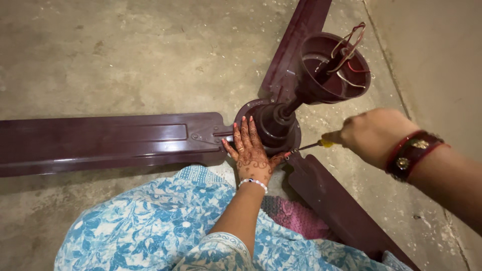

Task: The person uses a yellow-handled screwdriver to tighten screws that attach the fan blades to the central hub of a maroon ceiling fan. The fan is placed on the floor, and the person works on each blade in turn.

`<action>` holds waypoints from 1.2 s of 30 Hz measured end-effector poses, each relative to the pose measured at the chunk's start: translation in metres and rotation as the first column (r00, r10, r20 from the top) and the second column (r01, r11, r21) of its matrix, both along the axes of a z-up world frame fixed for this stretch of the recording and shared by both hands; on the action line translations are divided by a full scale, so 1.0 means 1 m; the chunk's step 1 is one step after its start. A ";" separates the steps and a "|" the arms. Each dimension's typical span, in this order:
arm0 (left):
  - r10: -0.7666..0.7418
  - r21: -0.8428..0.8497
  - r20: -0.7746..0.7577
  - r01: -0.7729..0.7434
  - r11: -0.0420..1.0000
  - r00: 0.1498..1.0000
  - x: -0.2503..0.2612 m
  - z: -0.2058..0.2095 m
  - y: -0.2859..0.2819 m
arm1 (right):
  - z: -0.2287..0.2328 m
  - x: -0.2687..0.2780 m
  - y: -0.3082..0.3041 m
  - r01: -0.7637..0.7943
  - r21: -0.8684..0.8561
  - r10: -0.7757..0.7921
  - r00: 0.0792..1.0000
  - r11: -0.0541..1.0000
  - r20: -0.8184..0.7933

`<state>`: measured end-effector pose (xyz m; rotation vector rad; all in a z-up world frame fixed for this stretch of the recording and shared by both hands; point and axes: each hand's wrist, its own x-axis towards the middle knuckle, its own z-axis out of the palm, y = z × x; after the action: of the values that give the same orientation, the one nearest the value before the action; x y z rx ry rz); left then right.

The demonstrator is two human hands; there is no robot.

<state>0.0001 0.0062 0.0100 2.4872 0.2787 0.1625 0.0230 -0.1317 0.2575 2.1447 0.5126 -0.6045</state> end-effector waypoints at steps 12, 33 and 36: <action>0.002 -0.054 0.041 0.000 0.999 0.999 0.001 -0.004 0.002 | -0.035 0.032 -0.087 0.804 0.430 -0.815 0.536 0.412 -0.222; 0.002 -0.037 0.028 -0.001 0.999 1.000 0.001 -0.004 0.002 | -0.012 -0.021 -0.036 0.497 0.226 -0.515 0.856 0.838 0.029; -0.001 -0.018 0.037 0.002 1.000 0.999 0.003 -0.005 0.002 | -0.013 -0.018 -0.037 0.513 0.241 -0.534 0.845 0.824 0.026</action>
<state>0.0032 0.0078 0.0049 2.4635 0.2620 0.2041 0.0046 -0.1689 0.2449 2.5364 -0.0863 -0.7676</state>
